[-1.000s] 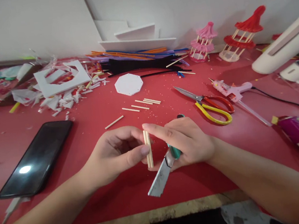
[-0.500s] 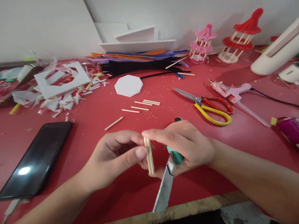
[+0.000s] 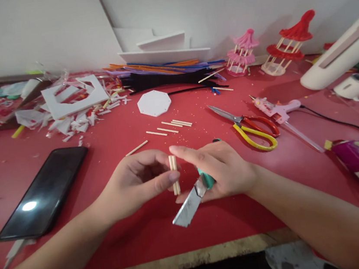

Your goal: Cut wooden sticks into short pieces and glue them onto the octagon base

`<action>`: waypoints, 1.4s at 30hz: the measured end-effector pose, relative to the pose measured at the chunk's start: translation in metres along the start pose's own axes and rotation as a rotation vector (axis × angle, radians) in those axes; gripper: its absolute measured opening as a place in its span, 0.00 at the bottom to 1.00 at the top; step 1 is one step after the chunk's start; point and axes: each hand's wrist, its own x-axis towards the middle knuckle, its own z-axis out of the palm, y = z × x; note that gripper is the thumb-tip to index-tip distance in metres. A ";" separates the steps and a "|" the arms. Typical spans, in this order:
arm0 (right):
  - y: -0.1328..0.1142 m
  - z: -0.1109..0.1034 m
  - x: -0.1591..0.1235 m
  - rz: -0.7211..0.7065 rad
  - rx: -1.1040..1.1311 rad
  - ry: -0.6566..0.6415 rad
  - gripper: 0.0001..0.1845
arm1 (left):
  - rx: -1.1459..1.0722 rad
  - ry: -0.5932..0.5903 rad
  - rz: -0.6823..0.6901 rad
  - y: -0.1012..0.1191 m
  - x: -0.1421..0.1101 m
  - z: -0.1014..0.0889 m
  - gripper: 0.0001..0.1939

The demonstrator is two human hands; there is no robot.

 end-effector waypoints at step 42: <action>0.004 0.000 0.001 0.072 -0.004 0.032 0.26 | 1.387 0.108 -0.263 0.020 -0.011 -0.042 0.12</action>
